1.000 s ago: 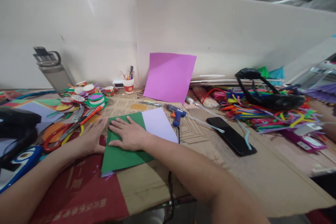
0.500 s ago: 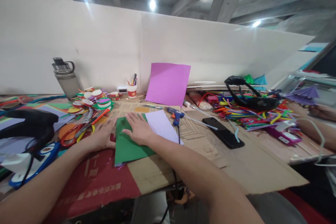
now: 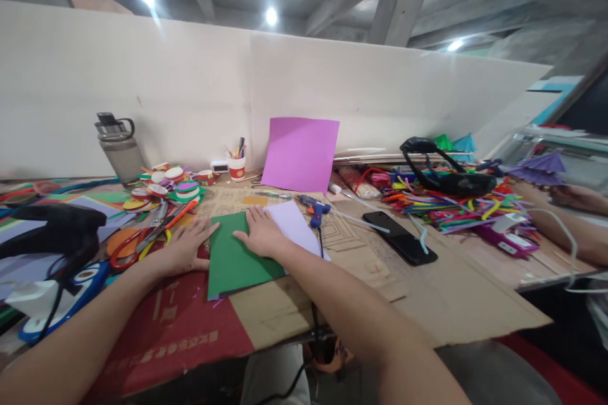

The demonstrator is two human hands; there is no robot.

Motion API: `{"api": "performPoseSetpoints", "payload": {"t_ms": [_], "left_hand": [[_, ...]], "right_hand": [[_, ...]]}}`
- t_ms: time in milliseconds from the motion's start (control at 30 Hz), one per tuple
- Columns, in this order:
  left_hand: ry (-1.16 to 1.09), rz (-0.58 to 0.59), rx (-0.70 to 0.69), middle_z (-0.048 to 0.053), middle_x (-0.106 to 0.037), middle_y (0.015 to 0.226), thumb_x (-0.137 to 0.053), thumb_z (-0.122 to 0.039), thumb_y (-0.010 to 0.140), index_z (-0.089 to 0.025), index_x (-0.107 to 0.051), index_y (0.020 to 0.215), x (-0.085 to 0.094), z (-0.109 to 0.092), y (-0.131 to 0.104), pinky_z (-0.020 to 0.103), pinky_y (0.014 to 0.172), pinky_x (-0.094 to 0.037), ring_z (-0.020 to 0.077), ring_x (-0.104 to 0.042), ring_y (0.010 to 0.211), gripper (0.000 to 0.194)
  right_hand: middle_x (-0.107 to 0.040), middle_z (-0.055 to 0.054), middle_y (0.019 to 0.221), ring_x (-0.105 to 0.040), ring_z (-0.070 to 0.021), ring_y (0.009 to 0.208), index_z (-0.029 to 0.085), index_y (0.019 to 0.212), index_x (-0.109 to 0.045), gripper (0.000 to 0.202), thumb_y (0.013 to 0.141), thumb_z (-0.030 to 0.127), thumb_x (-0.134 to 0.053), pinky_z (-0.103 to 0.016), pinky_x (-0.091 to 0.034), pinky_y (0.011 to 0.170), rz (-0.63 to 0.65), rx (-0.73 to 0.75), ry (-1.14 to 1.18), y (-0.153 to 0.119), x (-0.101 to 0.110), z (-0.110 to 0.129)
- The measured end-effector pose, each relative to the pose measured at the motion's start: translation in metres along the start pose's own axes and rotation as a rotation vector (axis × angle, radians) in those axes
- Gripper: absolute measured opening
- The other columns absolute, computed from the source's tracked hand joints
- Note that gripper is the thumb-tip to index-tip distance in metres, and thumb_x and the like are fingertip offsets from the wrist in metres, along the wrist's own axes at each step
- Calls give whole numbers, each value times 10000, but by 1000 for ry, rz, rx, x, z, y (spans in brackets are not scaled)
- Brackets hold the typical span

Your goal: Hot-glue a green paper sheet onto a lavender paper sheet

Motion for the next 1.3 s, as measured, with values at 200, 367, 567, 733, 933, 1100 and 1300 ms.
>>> {"api": "performPoseSetpoints", "payload": {"t_ms": [200, 367, 567, 733, 933, 1100, 1300], "left_hand": [[17, -13, -3, 181, -167, 1571, -664, -618, 666, -233, -268, 1504, -1, 1, 0, 604, 1120, -128, 387, -82, 1448, 1004], [30, -10, 8, 183, -148, 1573, -682, -604, 667, -221, -276, 1502, -2, 1, 1, 615, 1117, -130, 403, -77, 1443, 1004], [-24, -67, -275, 133, -196, 1574, -727, -480, 703, -215, -310, 1489, 11, -17, -1, 505, 1171, -124, 307, -108, 1461, 929], [-149, 47, -414, 68, -278, 1553, -584, -416, 845, -254, -382, 1453, 18, -29, -8, 418, 1170, -225, 227, -272, 1427, 661], [-186, 54, -434, 46, -260, 1556, -572, -423, 849, -269, -363, 1461, 17, -28, -9, 436, 1182, -195, 234, -246, 1434, 664], [-198, 34, -445, 42, -265, 1561, -590, -435, 834, -288, -342, 1471, 17, -26, -10, 442, 1175, -221, 249, -254, 1433, 698], [-112, -31, -428, 86, -200, 1582, -567, -481, 840, -224, -224, 1517, 19, -32, -12, 445, 1188, -174, 258, -171, 1457, 801]], "right_hand": [[-228, -222, 1545, -165, -314, 1448, -11, 1462, -291, 816, 939, 616, -267, -454, -147, 1161, 5, -10, -13, -2, -5, 2], [-168, -182, 1569, -95, -283, 1464, 34, 1479, -277, 766, 949, 587, -287, -467, -123, 1168, -61, 30, 11, -4, 0, 3], [-238, -182, 1548, -186, -288, 1447, 24, 1457, -328, 759, 952, 586, -264, -474, -162, 1163, 40, 89, -21, -5, -9, 6], [-214, -171, 1558, -138, -275, 1459, 41, 1474, -296, 735, 958, 565, -274, -467, -141, 1170, -52, 44, 4, -4, -4, 2], [-211, -203, 1552, -153, -304, 1452, -1, 1465, -294, 769, 956, 575, -269, -463, -154, 1164, 16, -21, -36, -4, -7, -1], [-222, -213, 1547, -170, -306, 1448, -16, 1459, -297, 780, 958, 580, -243, -451, -164, 1165, 16, -8, -26, -5, -6, -2], [-227, -158, 1556, -140, -271, 1459, 74, 1476, -308, 701, 964, 550, -272, -485, -129, 1173, -58, 105, -6, -8, -4, 4]]}}
Point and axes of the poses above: each hand's wrist, its own y-axis towards the middle knuckle, its own x-axis out of the back of the hand, z = x × y, the point moved 5 cm from there along y, towards the middle knuckle
